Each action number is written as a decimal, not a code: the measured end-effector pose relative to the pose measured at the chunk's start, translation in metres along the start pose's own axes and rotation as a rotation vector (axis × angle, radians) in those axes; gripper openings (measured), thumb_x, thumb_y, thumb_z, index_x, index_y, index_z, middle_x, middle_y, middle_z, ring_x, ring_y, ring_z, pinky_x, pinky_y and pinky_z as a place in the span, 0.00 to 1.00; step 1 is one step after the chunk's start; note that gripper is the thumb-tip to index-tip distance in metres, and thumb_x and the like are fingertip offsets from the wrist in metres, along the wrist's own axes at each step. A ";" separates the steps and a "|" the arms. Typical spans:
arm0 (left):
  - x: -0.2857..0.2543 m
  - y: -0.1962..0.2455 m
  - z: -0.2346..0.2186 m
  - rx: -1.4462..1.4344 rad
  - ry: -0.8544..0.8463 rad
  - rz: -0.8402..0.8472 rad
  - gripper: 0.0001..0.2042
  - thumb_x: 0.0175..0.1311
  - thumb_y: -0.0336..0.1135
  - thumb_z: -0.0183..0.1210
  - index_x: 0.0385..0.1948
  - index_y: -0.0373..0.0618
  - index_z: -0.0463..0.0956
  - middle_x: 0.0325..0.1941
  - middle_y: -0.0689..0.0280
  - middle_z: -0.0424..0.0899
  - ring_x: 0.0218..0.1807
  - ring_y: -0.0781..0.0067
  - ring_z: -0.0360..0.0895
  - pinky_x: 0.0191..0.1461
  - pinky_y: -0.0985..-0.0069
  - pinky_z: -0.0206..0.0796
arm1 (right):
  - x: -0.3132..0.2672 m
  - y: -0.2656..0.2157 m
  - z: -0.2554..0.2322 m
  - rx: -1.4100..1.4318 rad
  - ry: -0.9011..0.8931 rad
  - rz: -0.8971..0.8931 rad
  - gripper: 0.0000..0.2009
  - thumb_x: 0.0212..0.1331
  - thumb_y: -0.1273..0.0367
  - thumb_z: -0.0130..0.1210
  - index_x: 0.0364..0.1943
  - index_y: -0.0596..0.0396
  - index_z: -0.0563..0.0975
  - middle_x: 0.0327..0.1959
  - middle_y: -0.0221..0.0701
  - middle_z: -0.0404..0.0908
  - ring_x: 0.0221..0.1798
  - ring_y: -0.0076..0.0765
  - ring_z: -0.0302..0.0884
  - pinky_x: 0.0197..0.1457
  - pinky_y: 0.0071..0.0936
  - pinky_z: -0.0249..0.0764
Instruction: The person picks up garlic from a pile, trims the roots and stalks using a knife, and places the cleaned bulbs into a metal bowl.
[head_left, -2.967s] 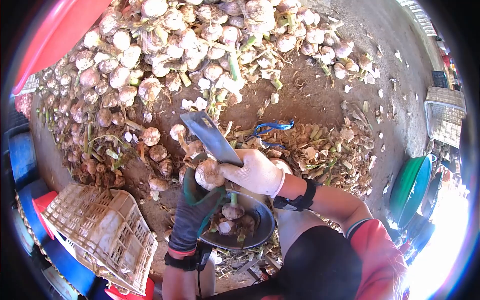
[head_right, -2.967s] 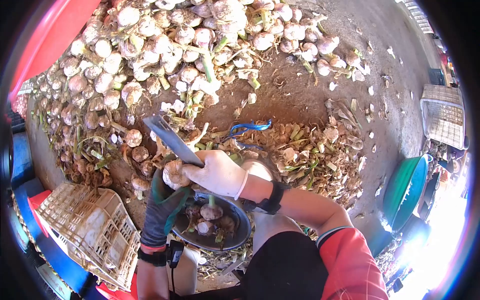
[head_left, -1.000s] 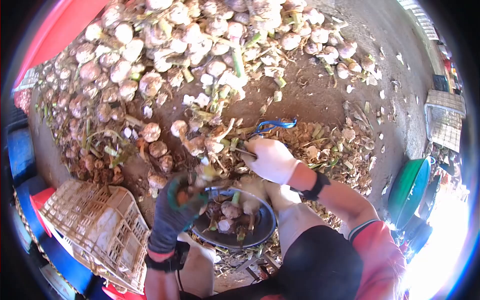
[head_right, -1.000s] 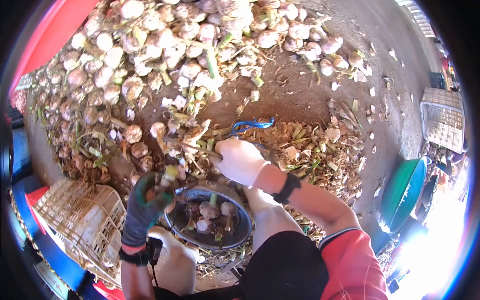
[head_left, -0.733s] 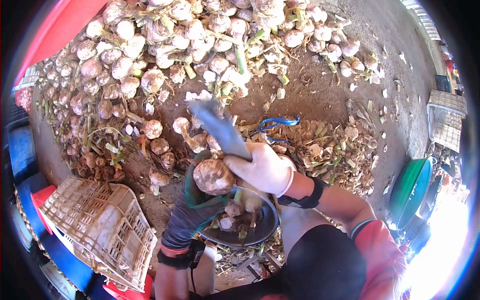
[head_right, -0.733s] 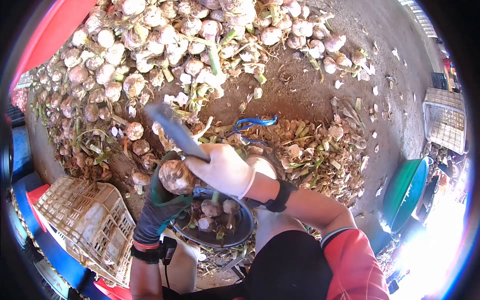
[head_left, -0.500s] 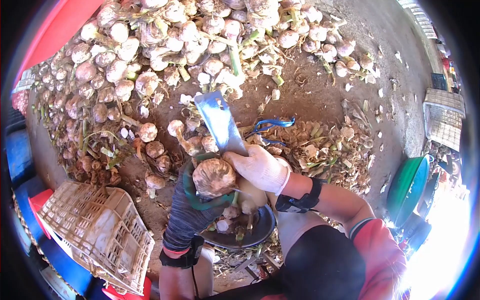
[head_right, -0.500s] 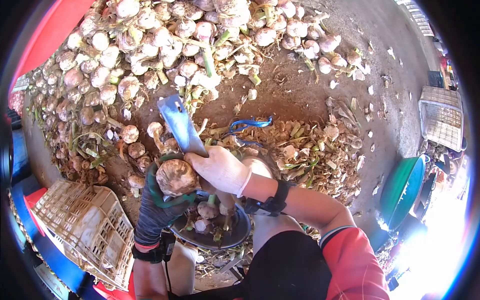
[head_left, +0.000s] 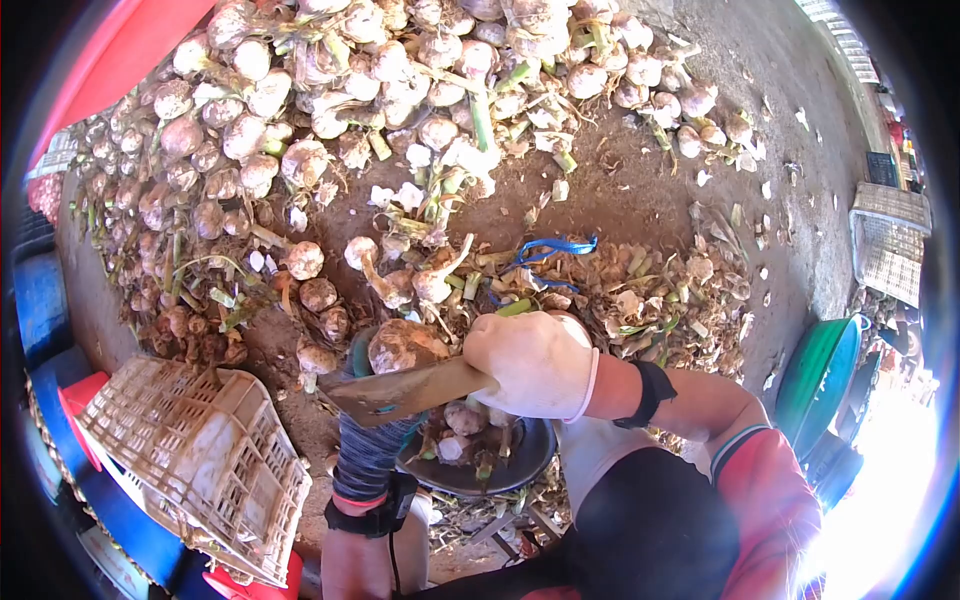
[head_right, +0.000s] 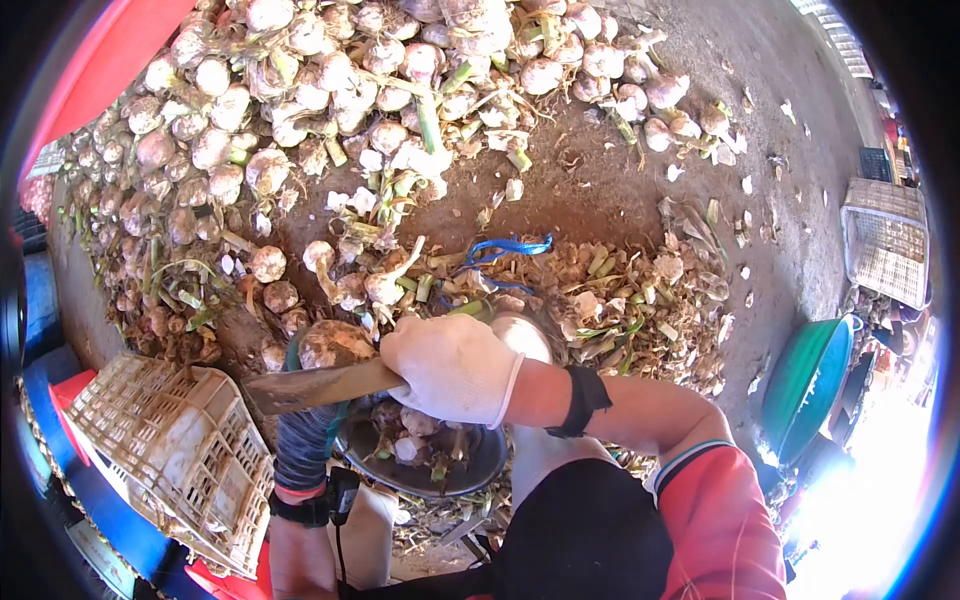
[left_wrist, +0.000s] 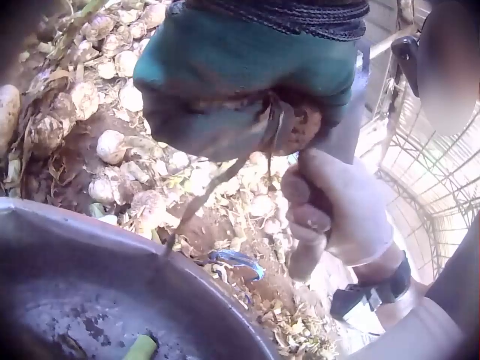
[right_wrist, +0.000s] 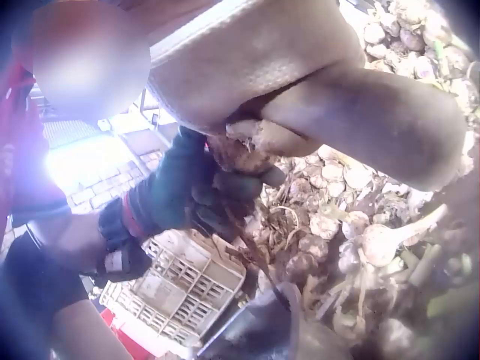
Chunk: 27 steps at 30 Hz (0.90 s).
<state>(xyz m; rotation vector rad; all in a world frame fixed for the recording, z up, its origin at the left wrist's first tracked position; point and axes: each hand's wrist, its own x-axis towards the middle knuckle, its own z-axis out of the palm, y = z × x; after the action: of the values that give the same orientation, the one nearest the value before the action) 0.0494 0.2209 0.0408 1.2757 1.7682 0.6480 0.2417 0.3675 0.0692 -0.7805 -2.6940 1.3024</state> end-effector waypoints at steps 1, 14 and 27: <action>0.001 0.007 -0.003 0.181 -0.022 0.037 0.23 0.56 0.37 0.62 0.53 0.44 0.67 0.49 0.61 0.77 0.47 0.71 0.75 0.44 0.74 0.70 | 0.002 0.004 0.004 -0.002 0.003 -0.002 0.10 0.47 0.63 0.58 0.28 0.54 0.74 0.29 0.37 0.75 0.32 0.45 0.78 0.33 0.39 0.74; -0.002 0.071 -0.019 -0.465 -0.255 0.063 0.23 0.55 0.43 0.61 0.50 0.41 0.71 0.49 0.57 0.77 0.51 0.58 0.75 0.58 0.63 0.64 | 0.025 0.057 0.033 0.008 -0.025 0.381 0.13 0.54 0.62 0.52 0.23 0.59 0.75 0.23 0.44 0.76 0.29 0.52 0.77 0.33 0.41 0.73; 0.128 -0.012 -0.045 0.090 0.023 -0.556 0.29 0.53 0.53 0.62 0.47 0.34 0.70 0.33 0.52 0.81 0.40 0.59 0.80 0.45 0.67 0.70 | 0.031 0.051 0.004 0.379 0.317 0.345 0.11 0.53 0.65 0.53 0.23 0.61 0.75 0.22 0.49 0.73 0.29 0.57 0.75 0.32 0.42 0.70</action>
<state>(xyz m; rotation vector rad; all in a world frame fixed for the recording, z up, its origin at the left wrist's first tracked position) -0.0115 0.3397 0.0118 0.7710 2.0666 0.2664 0.2355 0.4054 0.0231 -1.3034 -2.0469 1.5334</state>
